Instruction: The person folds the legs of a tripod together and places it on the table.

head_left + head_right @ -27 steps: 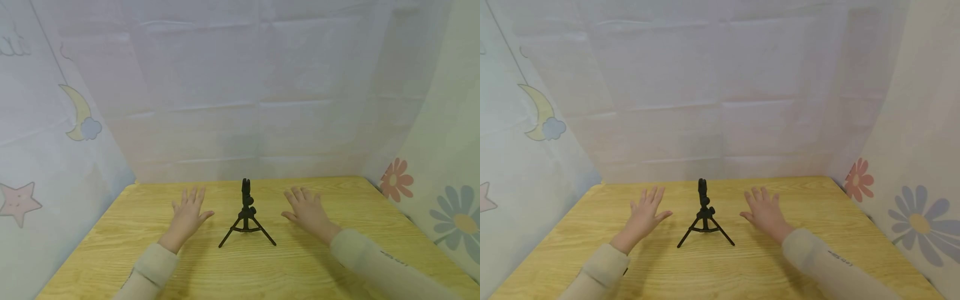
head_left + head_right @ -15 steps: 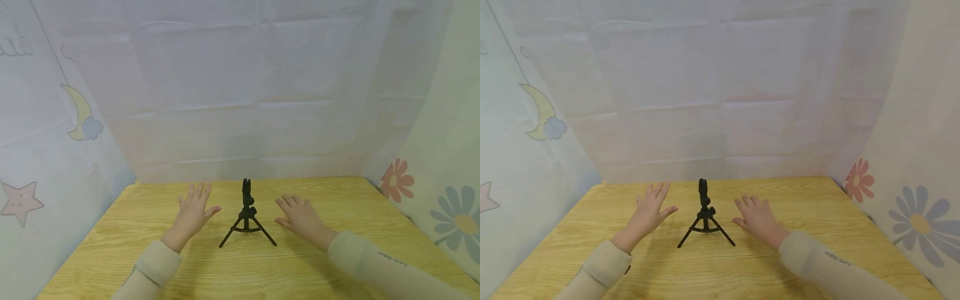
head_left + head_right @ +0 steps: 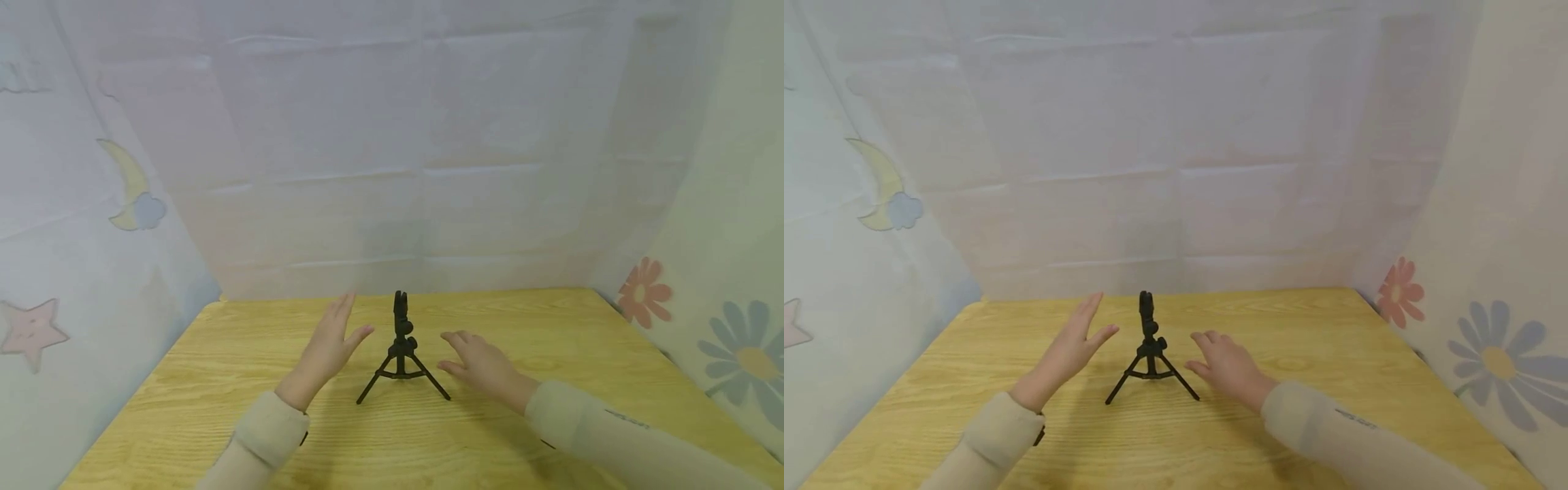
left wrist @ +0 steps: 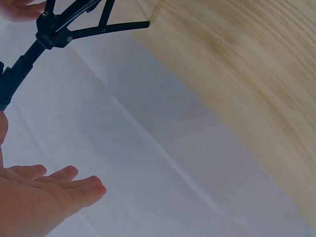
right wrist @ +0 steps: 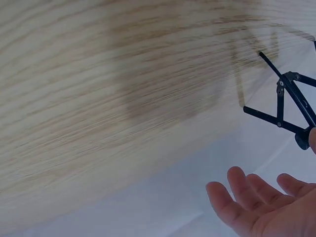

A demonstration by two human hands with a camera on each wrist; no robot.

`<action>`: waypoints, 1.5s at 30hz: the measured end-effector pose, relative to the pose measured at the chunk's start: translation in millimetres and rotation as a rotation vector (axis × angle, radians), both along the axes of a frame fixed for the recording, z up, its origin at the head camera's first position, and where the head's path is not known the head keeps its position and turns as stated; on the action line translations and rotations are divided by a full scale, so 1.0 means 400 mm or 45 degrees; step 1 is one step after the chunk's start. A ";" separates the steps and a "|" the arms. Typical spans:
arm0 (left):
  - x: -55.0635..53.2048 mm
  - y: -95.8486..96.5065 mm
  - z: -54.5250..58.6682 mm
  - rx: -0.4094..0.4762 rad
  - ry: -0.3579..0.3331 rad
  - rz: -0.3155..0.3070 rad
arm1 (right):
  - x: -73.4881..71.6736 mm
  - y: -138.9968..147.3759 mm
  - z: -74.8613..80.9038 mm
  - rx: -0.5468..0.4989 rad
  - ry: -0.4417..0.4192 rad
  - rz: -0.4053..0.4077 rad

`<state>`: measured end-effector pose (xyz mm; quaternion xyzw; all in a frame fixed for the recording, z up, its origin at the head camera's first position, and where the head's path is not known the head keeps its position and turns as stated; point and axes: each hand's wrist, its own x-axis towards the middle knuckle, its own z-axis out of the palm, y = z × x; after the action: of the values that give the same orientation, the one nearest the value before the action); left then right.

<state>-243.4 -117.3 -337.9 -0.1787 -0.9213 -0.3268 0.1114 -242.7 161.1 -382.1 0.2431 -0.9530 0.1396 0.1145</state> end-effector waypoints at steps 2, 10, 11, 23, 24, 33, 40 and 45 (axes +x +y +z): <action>-0.002 0.010 0.002 0.034 0.014 -0.006 | 0.002 -0.007 0.002 -0.034 -0.034 -0.006; -0.010 0.057 0.013 0.193 -0.028 -0.088 | 0.009 -0.021 -0.005 -0.080 -0.102 -0.015; -0.011 0.063 0.013 0.211 -0.037 -0.091 | 0.011 -0.023 -0.006 -0.092 -0.121 -0.013; -0.016 0.113 0.028 0.416 -0.076 -0.182 | 0.025 -0.059 -0.017 -0.373 -0.319 0.023; -0.016 0.116 0.027 0.439 -0.083 -0.185 | 0.025 -0.061 -0.019 -0.401 -0.340 0.037; -0.024 0.148 0.022 0.639 -0.132 -0.203 | 0.019 -0.071 -0.033 -0.467 -0.348 0.172; -0.027 0.155 0.022 0.730 -0.146 -0.198 | 0.013 -0.086 -0.032 -0.484 -0.349 0.134; -0.032 0.156 0.020 0.732 -0.138 -0.194 | 0.008 -0.097 -0.034 -0.501 -0.347 0.081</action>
<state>-256.2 -55.0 -330.0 -0.1908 -0.7796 -0.5907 0.0831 -239.4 122.3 -395.7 0.2248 -0.9060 0.3578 0.0255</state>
